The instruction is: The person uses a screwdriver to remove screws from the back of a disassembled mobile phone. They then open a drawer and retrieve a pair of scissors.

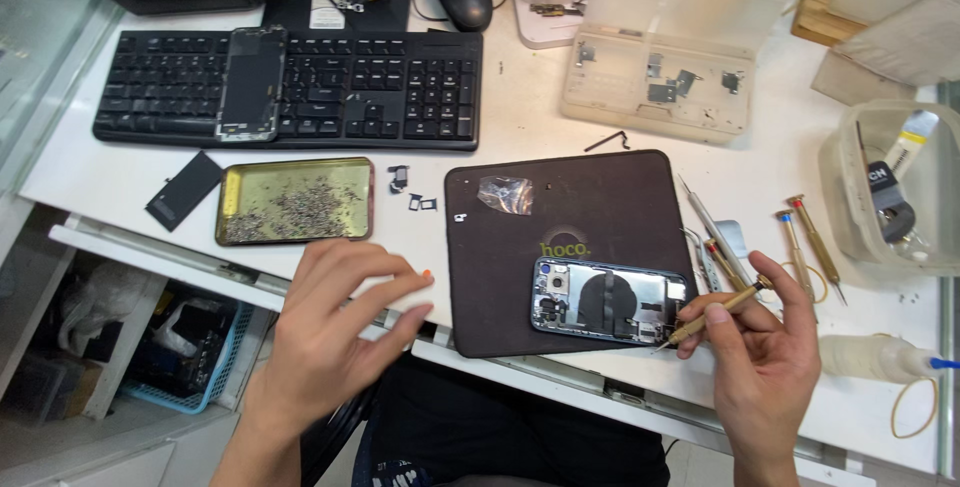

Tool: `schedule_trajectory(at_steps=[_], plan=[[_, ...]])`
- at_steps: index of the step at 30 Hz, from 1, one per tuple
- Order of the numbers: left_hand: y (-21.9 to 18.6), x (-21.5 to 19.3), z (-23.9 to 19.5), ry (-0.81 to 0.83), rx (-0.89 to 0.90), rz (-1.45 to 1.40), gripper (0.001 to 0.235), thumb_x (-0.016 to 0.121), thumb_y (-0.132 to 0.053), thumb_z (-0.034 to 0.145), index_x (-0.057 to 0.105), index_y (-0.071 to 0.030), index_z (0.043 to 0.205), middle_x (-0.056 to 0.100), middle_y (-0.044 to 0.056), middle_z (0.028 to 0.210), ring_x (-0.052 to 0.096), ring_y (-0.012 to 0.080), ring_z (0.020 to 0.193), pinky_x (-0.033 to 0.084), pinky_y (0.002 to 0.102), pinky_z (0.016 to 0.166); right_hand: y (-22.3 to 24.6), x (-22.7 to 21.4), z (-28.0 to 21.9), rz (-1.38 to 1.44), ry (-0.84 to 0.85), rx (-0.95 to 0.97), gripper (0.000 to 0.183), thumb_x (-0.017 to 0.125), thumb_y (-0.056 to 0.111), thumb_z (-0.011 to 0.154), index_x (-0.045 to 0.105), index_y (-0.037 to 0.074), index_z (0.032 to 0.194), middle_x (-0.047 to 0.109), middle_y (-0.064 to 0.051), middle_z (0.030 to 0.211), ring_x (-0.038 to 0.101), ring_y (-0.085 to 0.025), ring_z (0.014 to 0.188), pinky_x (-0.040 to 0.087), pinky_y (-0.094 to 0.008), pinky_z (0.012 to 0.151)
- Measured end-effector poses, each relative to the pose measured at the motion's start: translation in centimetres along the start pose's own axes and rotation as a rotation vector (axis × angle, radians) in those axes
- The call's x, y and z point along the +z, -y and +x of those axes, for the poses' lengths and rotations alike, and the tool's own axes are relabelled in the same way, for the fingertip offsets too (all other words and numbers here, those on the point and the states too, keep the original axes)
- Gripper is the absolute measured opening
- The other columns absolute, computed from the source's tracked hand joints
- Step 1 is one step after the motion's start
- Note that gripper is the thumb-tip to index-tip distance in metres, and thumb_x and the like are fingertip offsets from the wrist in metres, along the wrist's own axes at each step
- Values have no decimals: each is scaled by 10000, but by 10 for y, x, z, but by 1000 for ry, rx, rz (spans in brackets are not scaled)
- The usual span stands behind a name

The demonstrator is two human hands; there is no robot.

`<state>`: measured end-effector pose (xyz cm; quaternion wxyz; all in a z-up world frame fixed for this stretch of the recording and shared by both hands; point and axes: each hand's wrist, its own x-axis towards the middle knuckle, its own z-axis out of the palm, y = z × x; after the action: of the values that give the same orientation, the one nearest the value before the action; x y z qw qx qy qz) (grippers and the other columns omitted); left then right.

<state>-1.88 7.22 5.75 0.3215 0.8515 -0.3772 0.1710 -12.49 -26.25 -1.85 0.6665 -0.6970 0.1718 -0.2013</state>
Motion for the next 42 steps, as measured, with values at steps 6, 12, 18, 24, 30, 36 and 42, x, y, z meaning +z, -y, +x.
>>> schedule_trajectory(at_steps=[6, 12, 18, 24, 30, 36, 42], plan=[[31, 22, 3, 90, 31, 228, 245, 805, -158, 846, 748, -22, 1041, 681, 69, 1016, 630, 234, 969, 470, 419, 928, -1, 1, 1, -35, -9, 1, 593, 543, -56, 1012, 369, -37, 1578, 687, -240, 957, 642, -189, 732, 553, -322, 659], [49, 59, 15, 52, 38, 182, 197, 803, -126, 865, 751, -25, 1026, 656, 32, 965, 619, 212, 950, 458, 386, 883, -2, 2, 0, -101, -25, 36, 586, 544, -56, 1016, 374, -41, 1577, 687, -249, 955, 643, -192, 729, 551, -323, 655], [54, 77, 23, 17, -3, 155, 135, 816, -78, 838, 768, -54, 963, 656, 4, 893, 593, 194, 863, 441, 362, 813, -3, 2, 0, -68, -29, 34, 586, 546, -60, 1003, 376, -47, 1564, 690, -248, 949, 641, -189, 719, 552, -321, 650], [56, 73, 30, 64, 114, 199, 153, 821, -47, 806, 754, -44, 944, 664, 21, 887, 610, 202, 836, 451, 367, 760, -4, 0, -1, -55, -50, 61, 595, 547, -66, 990, 373, -52, 1559, 692, -253, 960, 655, -200, 751, 558, -328, 648], [18, 63, 24, 43, 216, -5, 151, 754, -76, 874, 734, -22, 1014, 675, 54, 962, 664, 207, 890, 497, 362, 789, -4, -2, -4, -75, -42, 60, 601, 535, -52, 1004, 346, -56, 1575, 689, -246, 952, 677, -206, 811, 569, -338, 647], [-3, 85, 27, 136, 257, -104, 198, 765, -103, 880, 721, 8, 1038, 666, 76, 952, 635, 219, 835, 489, 370, 747, -5, -4, -6, -135, -49, 94, 634, 544, -58, 988, 332, -53, 1586, 696, -248, 933, 673, -214, 782, 568, -337, 650], [5, 92, 25, 134, 267, -167, 224, 786, -94, 872, 720, 14, 1058, 670, 72, 969, 639, 213, 851, 492, 369, 751, -5, -5, -10, -194, -90, 155, 655, 541, -80, 963, 334, -49, 1584, 694, -273, 916, 683, -229, 756, 579, -347, 634]])
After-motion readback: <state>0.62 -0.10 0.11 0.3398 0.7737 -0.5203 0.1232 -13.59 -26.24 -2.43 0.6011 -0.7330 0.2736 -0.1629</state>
